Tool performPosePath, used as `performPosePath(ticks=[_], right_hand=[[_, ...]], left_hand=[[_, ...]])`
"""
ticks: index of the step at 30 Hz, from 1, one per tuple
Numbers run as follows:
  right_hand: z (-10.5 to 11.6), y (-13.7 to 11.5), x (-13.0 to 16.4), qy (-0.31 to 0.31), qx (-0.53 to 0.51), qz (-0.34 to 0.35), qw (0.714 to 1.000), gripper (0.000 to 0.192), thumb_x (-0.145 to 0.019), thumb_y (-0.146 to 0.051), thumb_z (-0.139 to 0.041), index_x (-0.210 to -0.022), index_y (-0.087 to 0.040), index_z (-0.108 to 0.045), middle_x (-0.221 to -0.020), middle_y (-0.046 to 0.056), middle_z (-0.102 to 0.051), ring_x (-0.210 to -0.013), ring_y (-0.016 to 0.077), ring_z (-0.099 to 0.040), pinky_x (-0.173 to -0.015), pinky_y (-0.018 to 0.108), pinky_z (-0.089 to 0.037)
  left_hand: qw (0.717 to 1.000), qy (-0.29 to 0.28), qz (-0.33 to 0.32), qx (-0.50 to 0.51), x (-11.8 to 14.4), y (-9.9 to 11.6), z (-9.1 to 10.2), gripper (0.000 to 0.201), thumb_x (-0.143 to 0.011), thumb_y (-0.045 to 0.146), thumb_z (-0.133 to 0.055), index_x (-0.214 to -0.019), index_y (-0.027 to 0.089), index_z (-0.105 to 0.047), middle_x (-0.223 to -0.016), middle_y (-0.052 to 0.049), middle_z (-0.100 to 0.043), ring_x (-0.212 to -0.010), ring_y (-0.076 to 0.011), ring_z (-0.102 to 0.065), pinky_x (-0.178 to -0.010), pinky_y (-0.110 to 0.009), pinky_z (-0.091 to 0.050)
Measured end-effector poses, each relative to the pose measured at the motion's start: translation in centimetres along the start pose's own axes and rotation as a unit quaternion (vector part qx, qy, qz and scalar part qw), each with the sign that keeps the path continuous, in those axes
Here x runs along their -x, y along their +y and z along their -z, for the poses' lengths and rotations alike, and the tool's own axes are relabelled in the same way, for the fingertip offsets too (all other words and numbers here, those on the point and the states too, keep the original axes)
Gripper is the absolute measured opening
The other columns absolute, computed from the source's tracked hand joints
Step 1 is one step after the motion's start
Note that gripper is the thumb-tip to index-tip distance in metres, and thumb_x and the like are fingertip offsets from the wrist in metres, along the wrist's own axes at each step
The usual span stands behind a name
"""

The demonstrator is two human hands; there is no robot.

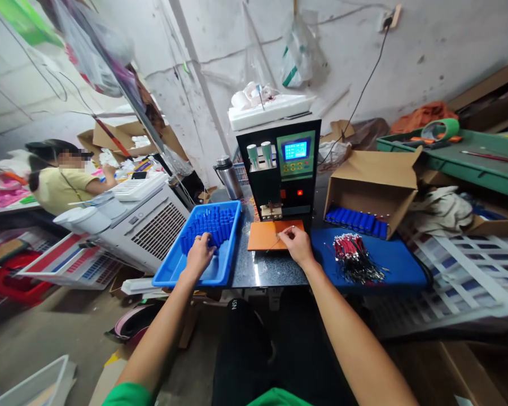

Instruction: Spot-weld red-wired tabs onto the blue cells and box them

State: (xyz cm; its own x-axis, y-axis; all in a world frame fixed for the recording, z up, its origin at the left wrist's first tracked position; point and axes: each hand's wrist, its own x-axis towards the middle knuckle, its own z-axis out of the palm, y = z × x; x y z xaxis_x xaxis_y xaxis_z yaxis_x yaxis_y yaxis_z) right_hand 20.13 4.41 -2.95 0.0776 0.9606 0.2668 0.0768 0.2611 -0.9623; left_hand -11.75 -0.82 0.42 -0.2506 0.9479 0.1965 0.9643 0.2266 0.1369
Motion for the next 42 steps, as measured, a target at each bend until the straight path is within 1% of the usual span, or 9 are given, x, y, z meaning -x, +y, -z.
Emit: performPosePath(ticks=[5, 8, 11, 14, 17, 20, 23, 32, 42], right_hand=[[0.3, 0.1, -0.5, 0.002, -0.042, -0.015, 0.999, 0.027, -0.067, -0.045, -0.067, -0.066, -0.018, -0.064, -0.065, 0.004, -0.065, -0.062, 0.0182, -0.057, -0.063, 0.031, -0.045], [0.4, 0.1, -1.0, -0.001, -0.076, -0.044, 0.996, 0.026, -0.066, -0.044, -0.068, -0.067, -0.018, -0.064, -0.057, 0.001, -0.059, -0.055, 0.016, -0.052, -0.057, 0.029, -0.041], [0.5, 0.1, -1.4, 0.0, -0.108, -0.053, 0.993, 0.025, -0.065, -0.043, -0.068, -0.066, -0.019, -0.062, -0.054, -0.001, -0.056, -0.052, 0.0145, -0.05, -0.054, 0.028, -0.039], [0.4, 0.1, -1.7, 0.002, -0.117, -0.051, 0.992, 0.023, -0.066, -0.041, -0.067, -0.065, -0.019, -0.061, -0.053, -0.002, -0.055, -0.051, 0.0142, -0.05, -0.054, 0.028, -0.039], [0.3, 0.2, -1.9, 0.003, -0.111, -0.048, 0.993, 0.021, -0.066, -0.04, -0.067, -0.064, -0.02, -0.061, -0.052, -0.002, -0.054, -0.053, 0.0151, -0.051, -0.055, 0.028, -0.04], [0.2, 0.5, -2.1, 0.003, -0.096, -0.042, 0.994, 0.02, -0.068, -0.039, -0.066, -0.062, -0.02, -0.061, -0.051, -0.002, -0.054, -0.055, 0.0164, -0.052, -0.055, 0.028, -0.041], [0.2, 0.7, -2.4, 0.003, -0.096, -0.038, 0.995, 0.019, -0.068, -0.038, -0.064, -0.063, -0.02, -0.062, -0.051, -0.001, -0.055, -0.056, 0.0169, -0.054, -0.055, 0.028, -0.042], [0.2, 0.5, -2.6, 0.012, -0.086, -0.029, 0.996, 0.021, -0.07, -0.04, -0.064, -0.064, -0.02, -0.06, -0.055, -0.001, -0.057, -0.061, 0.0173, -0.056, -0.058, 0.028, -0.044], [-0.7, 0.2, -3.8, 0.037, -0.114, -0.051, 0.991, 0.022, -0.07, -0.043, -0.066, -0.072, -0.021, -0.06, -0.065, 0.0, -0.062, -0.065, 0.0174, -0.06, -0.06, 0.028, -0.049]], left_hand=[[0.992, 0.025, -0.014, 0.12, 0.5, -1.0, -0.3, 0.017, -0.083, 0.024, -0.064, -0.1, 0.021, -0.061, -0.088, -0.006, -0.068, -0.081, -0.0226, -0.066, -0.072, -0.03, -0.049], [0.972, 0.082, -0.02, 0.22, 0.2, -0.2, 0.2, 0.019, -0.078, 0.03, -0.068, -0.094, 0.022, -0.063, -0.082, -0.002, -0.069, -0.076, -0.0196, -0.064, -0.071, -0.029, -0.048], [0.929, 0.126, -0.035, 0.346, -0.6, 3.3, 0.7, 0.028, -0.074, 0.036, -0.071, -0.095, 0.02, -0.064, -0.089, -0.003, -0.071, -0.072, -0.016, -0.062, -0.07, -0.028, -0.049], [0.873, 0.073, -0.072, 0.477, -1.6, 8.4, 0.1, 0.037, -0.069, 0.034, -0.074, -0.1, 0.018, -0.061, -0.091, -0.004, -0.072, -0.065, -0.0129, -0.062, -0.067, -0.027, -0.051], [0.837, 0.009, -0.099, 0.538, -2.7, 12.8, -1.7, 0.04, -0.066, 0.031, -0.076, -0.1, 0.017, -0.062, -0.088, -0.004, -0.072, -0.066, -0.0142, -0.065, -0.066, -0.027, -0.052], [0.825, -0.031, -0.11, 0.553, -3.6, 15.3, -3.8, 0.039, -0.065, 0.033, -0.077, -0.098, 0.015, -0.067, -0.084, -0.005, -0.073, -0.072, -0.0172, -0.068, -0.071, -0.029, -0.053], [0.817, -0.065, -0.122, 0.561, -3.9, 16.2, -4.9, 0.034, -0.068, 0.036, -0.075, -0.095, 0.015, -0.071, -0.086, -0.007, -0.075, -0.077, -0.02, -0.07, -0.077, -0.033, -0.055], [0.806, -0.041, -0.164, 0.567, -3.2, 18.6, -4.5, 0.023, -0.071, 0.037, -0.073, -0.078, 0.016, -0.069, -0.075, -0.004, -0.072, -0.069, -0.0176, -0.065, -0.067, -0.028, -0.054], [0.793, -0.055, -0.155, 0.587, -2.7, 18.9, -4.9, 0.031, -0.074, 0.041, -0.069, -0.093, 0.016, -0.069, -0.088, -0.006, -0.073, -0.079, -0.0192, -0.066, -0.075, -0.031, -0.054]])
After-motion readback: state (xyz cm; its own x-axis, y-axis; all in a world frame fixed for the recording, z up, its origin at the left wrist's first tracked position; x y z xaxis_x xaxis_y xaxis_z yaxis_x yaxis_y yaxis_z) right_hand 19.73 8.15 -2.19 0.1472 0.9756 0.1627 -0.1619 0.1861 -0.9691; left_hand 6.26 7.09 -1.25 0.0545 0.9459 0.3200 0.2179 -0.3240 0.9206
